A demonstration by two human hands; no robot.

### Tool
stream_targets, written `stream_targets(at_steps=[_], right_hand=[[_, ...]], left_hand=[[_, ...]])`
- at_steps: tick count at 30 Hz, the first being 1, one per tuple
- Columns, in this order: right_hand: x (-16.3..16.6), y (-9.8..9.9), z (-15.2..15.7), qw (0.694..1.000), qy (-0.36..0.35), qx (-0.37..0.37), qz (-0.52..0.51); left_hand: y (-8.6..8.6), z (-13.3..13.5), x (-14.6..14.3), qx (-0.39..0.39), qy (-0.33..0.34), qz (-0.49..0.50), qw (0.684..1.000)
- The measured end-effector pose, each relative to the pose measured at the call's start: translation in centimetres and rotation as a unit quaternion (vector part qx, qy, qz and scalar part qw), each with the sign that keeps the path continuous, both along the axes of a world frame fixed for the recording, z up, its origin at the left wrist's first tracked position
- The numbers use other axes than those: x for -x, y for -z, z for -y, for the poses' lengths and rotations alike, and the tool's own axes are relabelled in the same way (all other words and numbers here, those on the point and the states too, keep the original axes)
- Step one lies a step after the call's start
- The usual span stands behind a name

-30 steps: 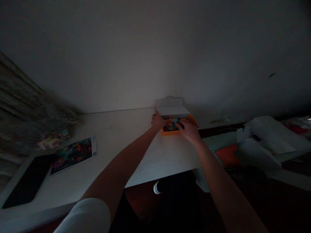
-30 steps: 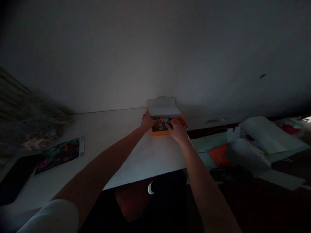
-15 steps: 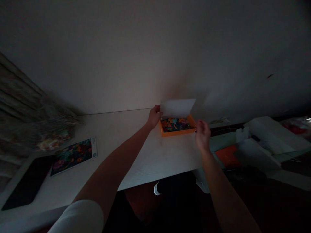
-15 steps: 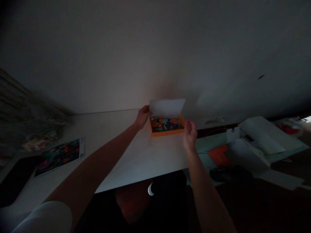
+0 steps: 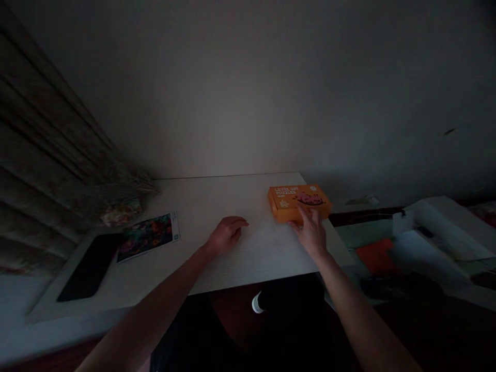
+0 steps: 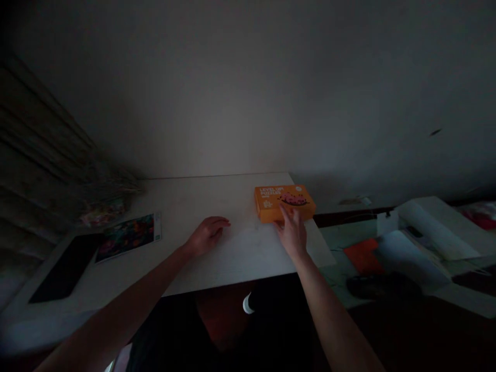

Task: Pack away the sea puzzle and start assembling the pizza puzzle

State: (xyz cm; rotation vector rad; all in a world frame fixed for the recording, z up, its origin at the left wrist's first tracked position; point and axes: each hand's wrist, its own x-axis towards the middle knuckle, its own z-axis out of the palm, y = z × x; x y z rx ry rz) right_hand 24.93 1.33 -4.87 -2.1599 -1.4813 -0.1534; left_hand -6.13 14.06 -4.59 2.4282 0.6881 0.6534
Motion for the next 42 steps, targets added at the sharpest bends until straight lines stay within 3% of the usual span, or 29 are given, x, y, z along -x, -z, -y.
stream_targets(at_steps=[8, 12, 17, 22, 26, 30, 37, 42], right_hand=[[-0.2, 0.3, -8.8, 0.999, 0.041, 0.013, -0.020], [-0.3, 0.2, -13.2, 0.996, 0.061, 0.006, -0.070], [-0.8, 0.2, -16.0, 0.989, 0.056, 0.023, -0.136], [1.6, 1.3, -14.3, 0.987, 0.024, -0.008, -0.159], [7.9, 3.3, -11.7, 0.989, 0.024, -0.058, -0.136], [13.2, 4.2, -10.0, 0.993, -0.086, -0.017, -0.075], [14.5, 2.8, -9.3, 0.993, -0.106, 0.010, -0.044], [14.6, 2.8, -9.4, 0.995, -0.096, 0.015, -0.032]], left_hand=[[-1.5, -3.0, 12.3, 0.040, -0.240, -0.073, 0.967], [-2.5, -4.0, 16.7, 0.038, -0.315, -0.125, 0.940], [-2.3, -2.7, 19.4, -0.004, -0.330, -0.203, 0.922], [-0.7, -1.0, 19.7, -0.038, -0.352, -0.272, 0.895], [-0.2, -1.0, 19.3, -0.021, -0.339, -0.300, 0.891], [-1.4, -1.7, 19.3, 0.009, -0.291, -0.329, 0.898], [-3.5, -2.8, 19.1, 0.001, -0.155, -0.325, 0.933], [-4.1, -3.1, 18.2, -0.030, -0.072, -0.382, 0.921]])
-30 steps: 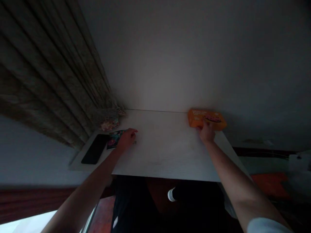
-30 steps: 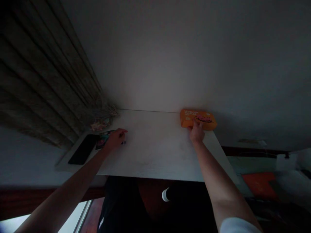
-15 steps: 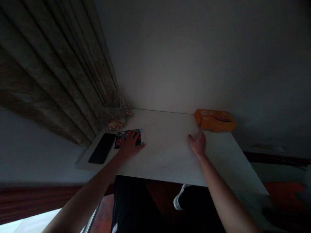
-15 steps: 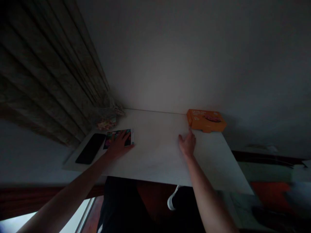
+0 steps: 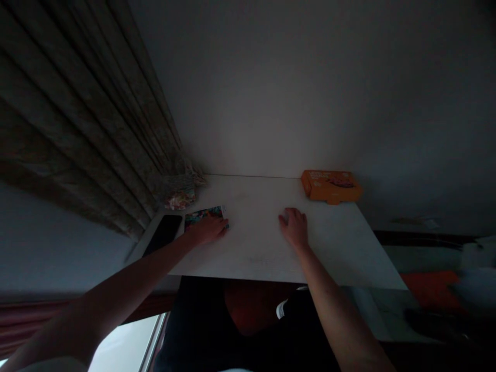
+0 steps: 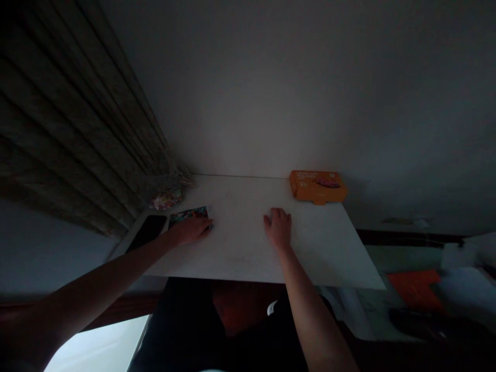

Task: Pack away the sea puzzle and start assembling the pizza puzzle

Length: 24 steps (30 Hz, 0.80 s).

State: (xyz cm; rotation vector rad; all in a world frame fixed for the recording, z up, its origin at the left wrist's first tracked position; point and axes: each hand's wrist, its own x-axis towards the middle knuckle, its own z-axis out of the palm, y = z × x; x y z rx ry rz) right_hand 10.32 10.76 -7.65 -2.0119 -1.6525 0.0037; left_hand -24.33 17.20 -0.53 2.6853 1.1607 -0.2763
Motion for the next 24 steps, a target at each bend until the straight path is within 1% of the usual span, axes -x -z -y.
stream_targets(at_steps=[2, 4, 7, 9, 13, 15, 18, 21, 24], right_hand=[[0.0, 0.2, 0.0, 1.000, -0.001, 0.001, 0.003], [-0.1, 0.4, 0.0, 1.000, -0.004, 0.000, 0.006], [-0.3, 0.8, 0.0, 1.000, -0.005, -0.006, 0.005], [-0.4, 1.0, 0.1, 1.000, -0.006, -0.012, -0.001], [-0.6, 1.5, 0.4, 1.000, -0.013, -0.025, -0.009], [-0.5, 1.7, 0.7, 0.999, -0.020, -0.026, -0.006], [-0.4, 1.9, 1.3, 0.999, -0.024, -0.032, -0.005], [-0.4, 2.1, 1.8, 0.999, -0.030, -0.040, -0.011], [-0.5, 2.2, 2.3, 0.998, -0.036, -0.051, -0.030]], left_hand=[[0.0, 0.0, -0.1, -0.013, 0.017, -0.013, 1.000], [0.1, 0.2, 0.0, -0.024, 0.013, -0.002, 1.000], [0.3, 0.8, 0.0, -0.026, -0.027, 0.034, 0.999], [0.4, 1.6, -0.4, -0.036, -0.044, 0.032, 0.998], [0.4, 3.6, -1.9, -0.091, -0.068, -0.017, 0.993], [0.5, 4.4, -2.4, -0.119, -0.088, -0.007, 0.989], [0.4, 5.2, -2.7, -0.157, -0.112, 0.038, 0.981], [-0.7, 5.4, -2.4, -0.189, -0.136, 0.089, 0.969], [-3.2, 5.1, -1.9, -0.201, -0.158, 0.133, 0.958]])
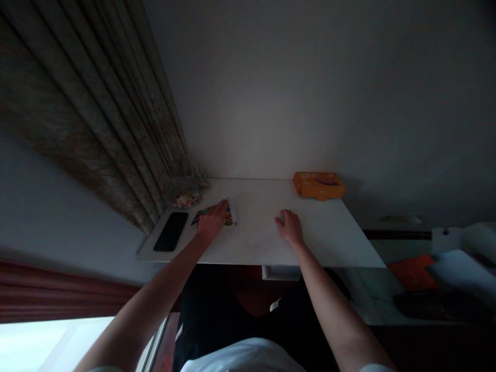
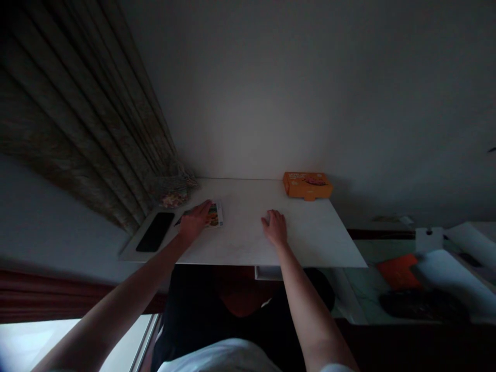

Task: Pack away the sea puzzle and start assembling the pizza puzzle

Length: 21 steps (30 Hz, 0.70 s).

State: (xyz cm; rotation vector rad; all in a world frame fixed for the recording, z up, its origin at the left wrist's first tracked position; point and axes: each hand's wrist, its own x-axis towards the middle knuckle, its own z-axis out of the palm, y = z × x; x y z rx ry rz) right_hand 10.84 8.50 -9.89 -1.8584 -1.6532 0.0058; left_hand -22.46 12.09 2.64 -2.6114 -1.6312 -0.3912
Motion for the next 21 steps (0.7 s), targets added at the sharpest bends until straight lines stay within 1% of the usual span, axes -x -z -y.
stream_targets(at_steps=[3, 6, 8, 10, 12, 13, 14, 16, 18, 21], right_hand=[[-0.1, 0.1, 0.3, 0.999, 0.002, -0.016, -0.032], [-0.1, 0.2, 0.4, 0.998, 0.008, -0.024, -0.059], [-0.2, 0.2, 0.2, 0.997, 0.009, -0.028, -0.074], [-0.2, 0.1, 0.0, 0.994, 0.011, -0.033, -0.100], [-0.2, -0.1, -0.2, 0.987, 0.024, -0.041, -0.153], [-0.1, -0.2, -0.2, 0.980, 0.035, -0.049, -0.189], [0.0, -0.5, -0.1, 0.971, 0.046, -0.060, -0.226], [0.8, -1.4, 0.6, 0.955, 0.055, -0.094, -0.278], [2.2, -2.7, 1.9, 0.950, 0.042, -0.141, -0.276], [5.4, -5.1, 4.5, 0.955, 0.022, -0.205, -0.214]], left_hand=[[-3.5, -1.3, 0.5, -0.015, -0.007, 0.026, 1.000], [-6.9, -3.6, 0.9, -0.010, 0.008, 0.081, 0.997], [-8.6, -5.4, 1.0, 0.009, 0.016, 0.128, 0.992], [-9.6, -6.9, 1.0, 0.037, 0.021, 0.177, 0.983], [-9.9, -7.9, 1.1, 0.078, 0.023, 0.251, 0.965], [-9.7, -8.1, 1.1, 0.104, 0.023, 0.300, 0.948], [-9.5, -8.2, 1.1, 0.133, 0.024, 0.356, 0.925], [-8.6, -7.8, 1.1, 0.177, 0.019, 0.470, 0.864], [-7.3, -6.8, 0.9, 0.186, -0.002, 0.565, 0.804], [-4.8, -4.5, 0.1, 0.175, -0.053, 0.660, 0.728]])
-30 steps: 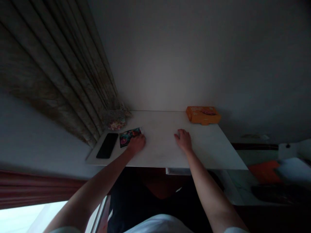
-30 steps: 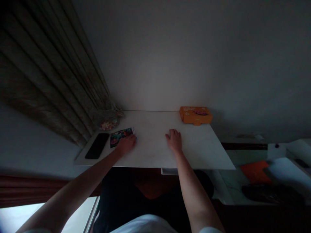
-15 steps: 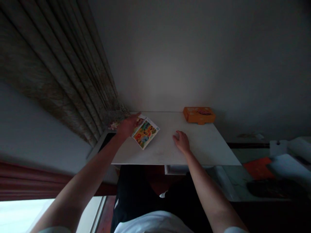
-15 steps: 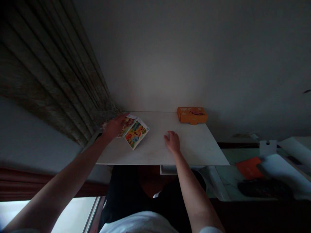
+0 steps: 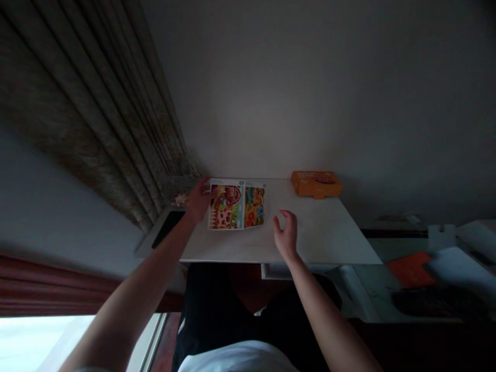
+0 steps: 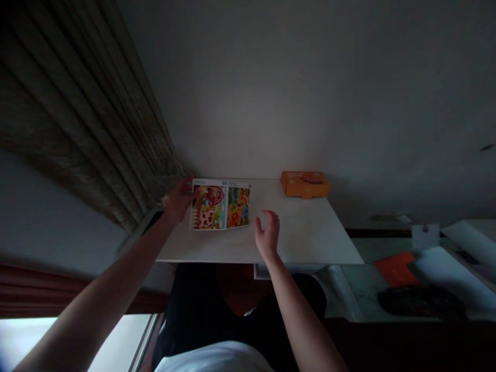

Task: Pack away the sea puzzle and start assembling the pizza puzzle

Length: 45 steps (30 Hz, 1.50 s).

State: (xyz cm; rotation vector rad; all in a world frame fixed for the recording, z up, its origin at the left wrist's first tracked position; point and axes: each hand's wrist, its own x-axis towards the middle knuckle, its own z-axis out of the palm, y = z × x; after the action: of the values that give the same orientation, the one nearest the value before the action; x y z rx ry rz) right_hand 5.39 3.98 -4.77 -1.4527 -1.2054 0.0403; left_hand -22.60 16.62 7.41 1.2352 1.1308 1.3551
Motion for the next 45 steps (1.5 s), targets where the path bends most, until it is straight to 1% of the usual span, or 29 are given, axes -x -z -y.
stream_targets(at_steps=[2, 3, 4, 6, 7, 9, 11, 12, 14, 17, 20, 22, 23, 26, 27, 28, 30, 32, 34, 35, 37, 39, 42, 43, 45], right_hand=[[2.4, -1.3, 1.4, 1.000, -0.012, -0.020, 0.010], [3.5, -1.7, 1.8, 0.999, -0.034, -0.021, 0.002], [4.5, -2.0, 2.2, 0.998, -0.057, -0.015, -0.019], [5.9, -2.2, 2.4, 0.989, -0.105, 0.012, -0.104], [6.3, -2.2, 2.4, 0.977, -0.133, 0.029, -0.163], [6.7, -1.9, 2.3, 0.940, -0.199, 0.064, -0.270], [6.5, -1.7, 2.2, 0.910, -0.246, 0.090, -0.323], [6.3, -1.7, 2.2, 0.904, -0.253, 0.097, -0.330], [5.9, -1.5, 2.2, 0.907, -0.240, 0.103, -0.331], [5.3, -1.3, 2.2, 0.909, -0.225, 0.106, -0.335], [4.8, -1.2, 2.1, 0.901, -0.230, 0.112, -0.351], [4.3, -1.3, 1.8, 0.894, -0.241, 0.122, -0.358], [3.9, -1.4, 1.7, 0.890, -0.252, 0.132, -0.356], [2.9, -1.4, 0.7, 0.877, -0.305, 0.174, -0.329], [2.6, -1.2, 0.3, 0.873, -0.323, 0.183, -0.317], [2.4, -1.0, -0.3, 0.872, -0.334, 0.187, -0.304], [2.2, -0.2, -1.5, 0.889, -0.327, 0.187, -0.261], [2.3, 0.8, -2.5, 0.919, -0.289, 0.198, -0.183], [2.6, 1.8, -3.1, 0.943, -0.238, 0.218, -0.084], [2.8, 2.1, -3.1, 0.949, -0.216, 0.226, -0.036], [3.1, 2.7, -2.9, 0.955, -0.186, 0.229, 0.044], [3.2, 3.0, -2.5, 0.956, -0.179, 0.214, 0.094], [3.3, 3.1, -1.8, 0.955, -0.196, 0.189, 0.119], [3.3, 3.0, -1.6, 0.955, -0.200, 0.184, 0.118], [3.2, 3.0, -1.5, 0.955, -0.204, 0.181, 0.113]], left_hand=[[1.8, 1.7, -0.9, 0.021, -0.014, 0.080, 0.997], [2.7, 2.5, -1.4, 0.027, -0.010, 0.125, 0.992], [3.6, 3.3, -1.9, 0.031, 0.004, 0.168, 0.985], [5.3, 4.7, -3.0, 0.034, 0.029, 0.239, 0.970], [6.0, 5.4, -3.5, 0.039, 0.034, 0.266, 0.963], [7.1, 6.4, -4.2, 0.054, 0.037, 0.301, 0.951], [7.8, 7.1, -4.6, 0.073, 0.039, 0.312, 0.946], [8.0, 7.4, -4.7, 0.079, 0.040, 0.309, 0.947], [8.2, 7.6, -4.8, 0.084, 0.039, 0.283, 0.955], [8.1, 7.7, -4.8, 0.070, 0.028, 0.205, 0.976], [7.8, 7.7, -5.0, 0.029, -0.023, 0.127, 0.991], [7.5, 7.9, -4.9, 0.024, -0.049, 0.110, 0.992], [7.4, 8.1, -4.7, 0.042, -0.042, 0.112, 0.992], [7.4, 8.4, -3.5, 0.125, 0.039, 0.115, 0.985], [7.5, 8.5, -2.9, 0.141, 0.052, 0.099, 0.984], [7.8, 8.4, -2.2, 0.146, 0.050, 0.072, 0.985], [8.4, 8.1, -0.6, 0.139, 0.009, -0.004, 0.990], [9.0, 7.4, 1.1, 0.125, -0.057, -0.097, 0.986], [9.3, 6.6, 2.8, 0.108, -0.123, -0.197, 0.967], [9.3, 6.2, 3.6, 0.098, -0.151, -0.248, 0.952], [9.1, 5.6, 4.9, 0.068, -0.177, -0.354, 0.916], [8.9, 5.3, 5.7, 0.038, -0.170, -0.467, 0.867], [8.6, 5.6, 6.1, 0.031, -0.140, -0.616, 0.775], [8.5, 5.8, 6.1, 0.034, -0.130, -0.649, 0.749], [8.4, 6.0, 6.0, 0.027, -0.108, -0.693, 0.712]])
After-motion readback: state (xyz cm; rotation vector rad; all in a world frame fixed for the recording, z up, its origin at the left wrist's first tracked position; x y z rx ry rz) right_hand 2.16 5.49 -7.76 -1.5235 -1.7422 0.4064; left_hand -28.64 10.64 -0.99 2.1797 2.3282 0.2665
